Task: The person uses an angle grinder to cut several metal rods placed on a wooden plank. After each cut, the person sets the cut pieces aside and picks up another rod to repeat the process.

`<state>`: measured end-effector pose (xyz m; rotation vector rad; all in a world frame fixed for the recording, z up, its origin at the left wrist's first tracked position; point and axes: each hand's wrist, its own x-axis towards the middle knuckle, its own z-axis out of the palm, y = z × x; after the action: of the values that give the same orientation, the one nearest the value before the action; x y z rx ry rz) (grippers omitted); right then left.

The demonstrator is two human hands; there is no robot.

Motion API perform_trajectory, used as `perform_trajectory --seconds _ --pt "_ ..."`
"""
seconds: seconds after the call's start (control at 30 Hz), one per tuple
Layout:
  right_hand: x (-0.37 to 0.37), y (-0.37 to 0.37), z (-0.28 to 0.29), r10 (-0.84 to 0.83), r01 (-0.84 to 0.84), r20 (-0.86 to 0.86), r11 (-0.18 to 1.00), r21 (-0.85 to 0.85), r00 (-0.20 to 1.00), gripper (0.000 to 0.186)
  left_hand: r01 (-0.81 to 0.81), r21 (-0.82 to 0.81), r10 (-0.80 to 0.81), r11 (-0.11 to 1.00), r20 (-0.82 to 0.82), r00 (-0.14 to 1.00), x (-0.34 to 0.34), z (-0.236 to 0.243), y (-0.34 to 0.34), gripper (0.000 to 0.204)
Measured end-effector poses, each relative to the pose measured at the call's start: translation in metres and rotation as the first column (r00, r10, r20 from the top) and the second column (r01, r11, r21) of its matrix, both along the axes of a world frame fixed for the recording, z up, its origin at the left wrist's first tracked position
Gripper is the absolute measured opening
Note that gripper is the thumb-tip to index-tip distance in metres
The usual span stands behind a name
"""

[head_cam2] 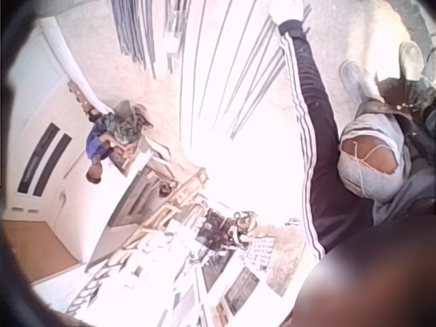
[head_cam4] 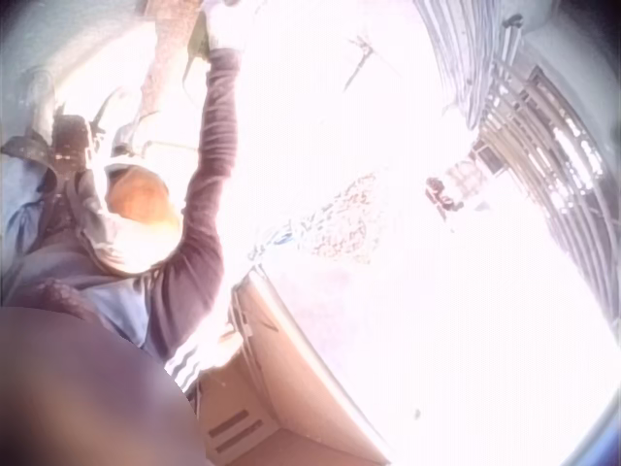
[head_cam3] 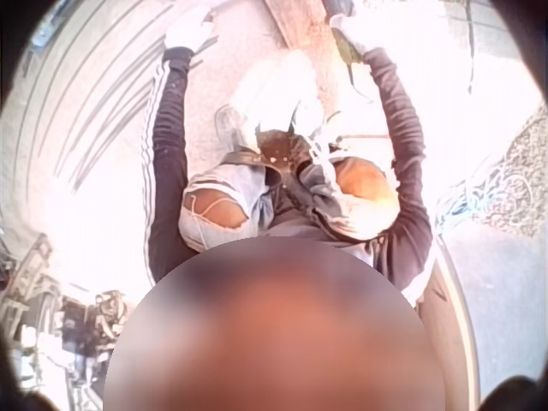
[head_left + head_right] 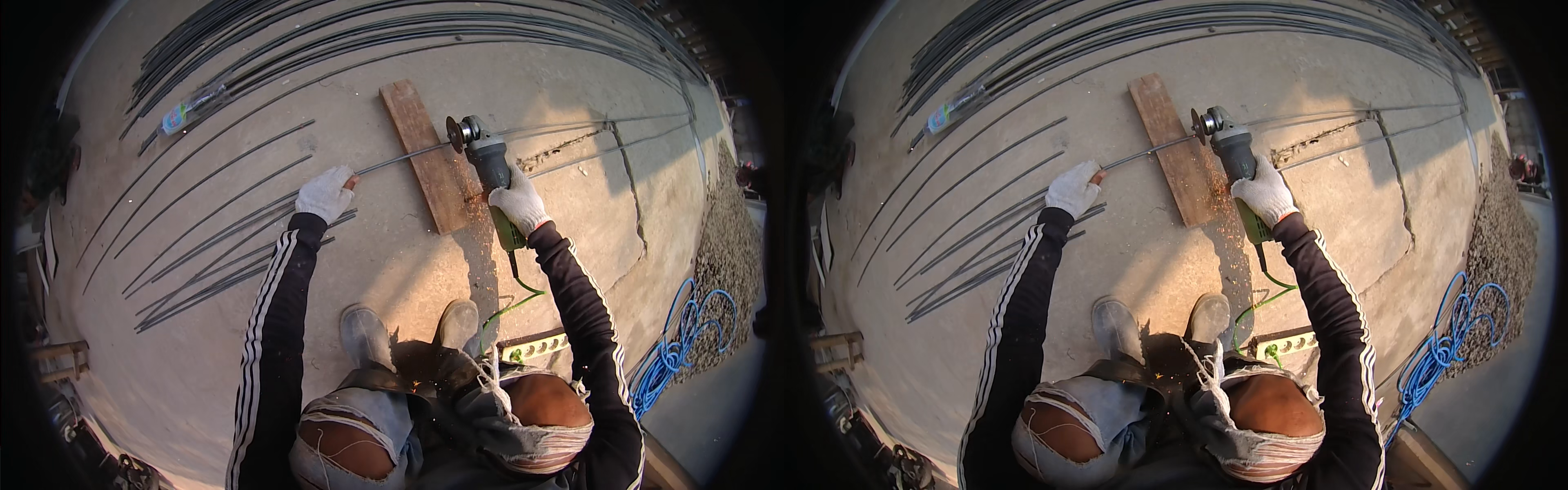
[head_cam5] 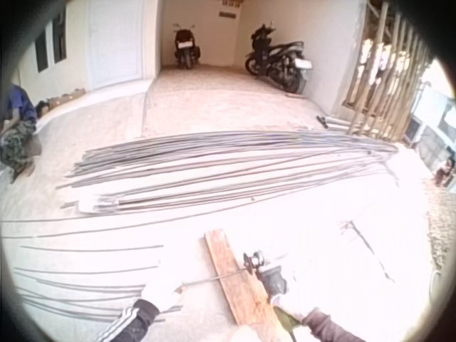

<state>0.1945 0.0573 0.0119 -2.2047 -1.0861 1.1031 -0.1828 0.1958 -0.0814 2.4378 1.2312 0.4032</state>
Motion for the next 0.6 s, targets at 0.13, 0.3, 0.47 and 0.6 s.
perform_trajectory --seconds 0.13,0.3,0.47,0.6 --pt "-0.002 -0.005 0.003 0.004 -0.004 0.025 1.0 -0.005 1.0 0.043 -0.002 -0.025 0.002 1.0 -0.007 1.0 0.0 0.0 0.0 0.025" --pt "-0.005 -0.009 0.002 -0.028 0.028 -0.001 1.0 -0.01 1.0 0.043 0.004 0.015 -0.005 1.0 0.05 0.999 -0.002 -0.005 0.0 0.028" --pt "-0.003 -0.007 -0.007 -0.033 0.034 -0.038 0.999 0.018 0.999 0.041 0.004 -0.02 -0.004 1.0 -0.015 1.0 -0.002 -0.001 0.0 0.028" --pt "0.0 -0.006 -0.013 -0.011 0.011 -0.014 1.0 0.012 1.0 0.04 0.0 -0.085 -0.006 0.996 -0.066 0.998 -0.002 0.005 0.001 0.028"
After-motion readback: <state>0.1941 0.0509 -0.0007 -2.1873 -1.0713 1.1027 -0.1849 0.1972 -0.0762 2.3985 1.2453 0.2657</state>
